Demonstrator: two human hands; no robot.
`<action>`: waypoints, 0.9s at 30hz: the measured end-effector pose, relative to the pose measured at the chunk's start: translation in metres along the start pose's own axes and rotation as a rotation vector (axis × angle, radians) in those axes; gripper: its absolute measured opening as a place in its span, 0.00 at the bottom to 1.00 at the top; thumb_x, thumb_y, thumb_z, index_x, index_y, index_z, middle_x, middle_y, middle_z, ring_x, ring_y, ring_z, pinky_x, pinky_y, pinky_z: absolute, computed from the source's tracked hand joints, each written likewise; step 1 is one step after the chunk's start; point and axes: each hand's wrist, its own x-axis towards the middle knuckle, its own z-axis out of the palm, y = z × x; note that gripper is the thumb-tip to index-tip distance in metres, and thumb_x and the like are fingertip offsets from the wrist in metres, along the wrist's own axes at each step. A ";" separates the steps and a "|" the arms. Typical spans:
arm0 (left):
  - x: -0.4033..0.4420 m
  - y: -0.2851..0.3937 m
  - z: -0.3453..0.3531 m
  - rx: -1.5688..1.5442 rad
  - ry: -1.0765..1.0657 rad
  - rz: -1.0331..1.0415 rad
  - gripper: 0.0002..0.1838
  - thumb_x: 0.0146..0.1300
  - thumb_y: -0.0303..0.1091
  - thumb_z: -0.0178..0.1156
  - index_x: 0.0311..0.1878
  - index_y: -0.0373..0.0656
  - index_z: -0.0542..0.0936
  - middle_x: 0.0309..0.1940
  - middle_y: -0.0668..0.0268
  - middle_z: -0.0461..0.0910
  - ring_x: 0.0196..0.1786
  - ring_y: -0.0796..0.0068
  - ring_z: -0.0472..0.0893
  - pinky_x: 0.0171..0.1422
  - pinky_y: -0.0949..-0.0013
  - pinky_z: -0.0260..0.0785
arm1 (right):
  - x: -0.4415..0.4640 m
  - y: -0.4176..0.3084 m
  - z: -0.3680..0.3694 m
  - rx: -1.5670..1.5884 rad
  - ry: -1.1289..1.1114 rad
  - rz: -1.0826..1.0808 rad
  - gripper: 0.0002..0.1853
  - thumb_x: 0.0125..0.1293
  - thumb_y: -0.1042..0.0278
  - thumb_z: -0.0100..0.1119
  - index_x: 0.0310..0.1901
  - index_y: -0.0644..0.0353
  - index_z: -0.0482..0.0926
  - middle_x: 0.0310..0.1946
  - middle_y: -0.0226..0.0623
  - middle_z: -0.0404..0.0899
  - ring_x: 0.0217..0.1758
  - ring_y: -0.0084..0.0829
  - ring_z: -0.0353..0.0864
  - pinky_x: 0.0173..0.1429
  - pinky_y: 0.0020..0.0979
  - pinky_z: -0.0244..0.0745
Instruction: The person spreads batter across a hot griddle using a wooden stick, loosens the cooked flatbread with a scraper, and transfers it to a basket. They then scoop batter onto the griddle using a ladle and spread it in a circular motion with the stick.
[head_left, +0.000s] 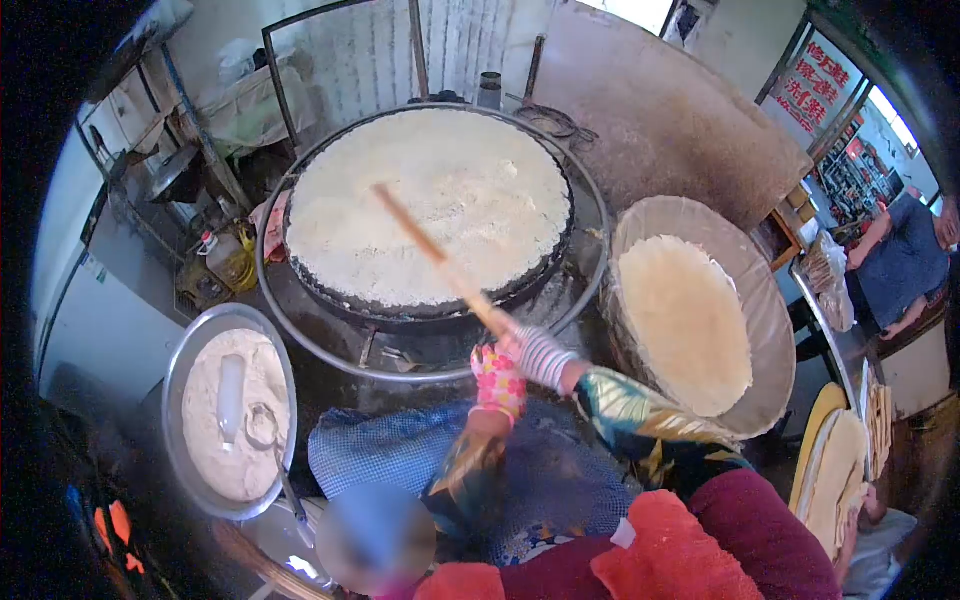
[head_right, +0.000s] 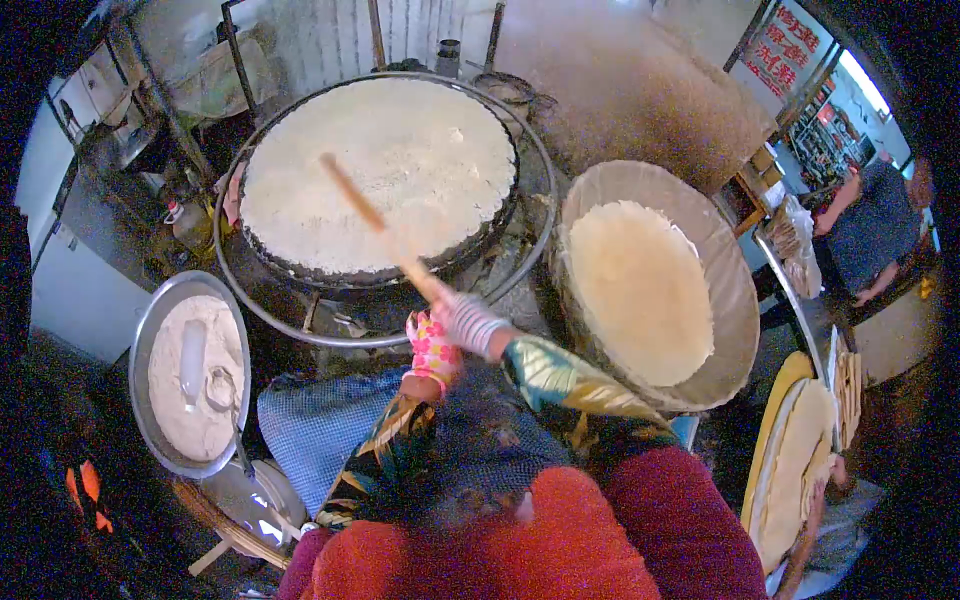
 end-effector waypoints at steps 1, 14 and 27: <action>0.003 -0.003 -0.004 -0.035 -0.104 -0.026 0.18 0.57 0.38 0.51 0.49 0.44 0.75 0.43 0.57 0.74 0.55 0.54 0.69 0.68 0.46 0.48 | -0.003 -0.006 0.005 -0.001 0.002 -0.004 0.24 0.67 0.64 0.46 0.65 0.54 0.63 0.53 0.44 0.76 0.57 0.34 0.75 0.60 0.29 0.66; -0.027 -0.142 -0.102 0.136 -0.013 -0.036 0.14 0.40 0.38 0.64 0.33 0.48 0.77 0.34 0.63 0.75 0.49 0.57 0.72 0.64 0.47 0.52 | -0.030 0.104 -0.099 -0.413 0.238 0.126 0.19 0.68 0.56 0.45 0.60 0.37 0.67 0.21 0.45 0.73 0.23 0.40 0.71 0.32 0.40 0.70; -0.082 -0.058 -0.090 0.081 -0.173 0.379 0.02 0.47 0.31 0.55 0.24 0.46 0.75 0.21 0.63 0.72 0.30 0.62 0.75 0.37 0.56 0.67 | -0.042 -0.007 -0.006 0.313 -0.098 -0.300 0.21 0.67 0.63 0.49 0.61 0.58 0.69 0.53 0.45 0.76 0.56 0.33 0.75 0.60 0.31 0.69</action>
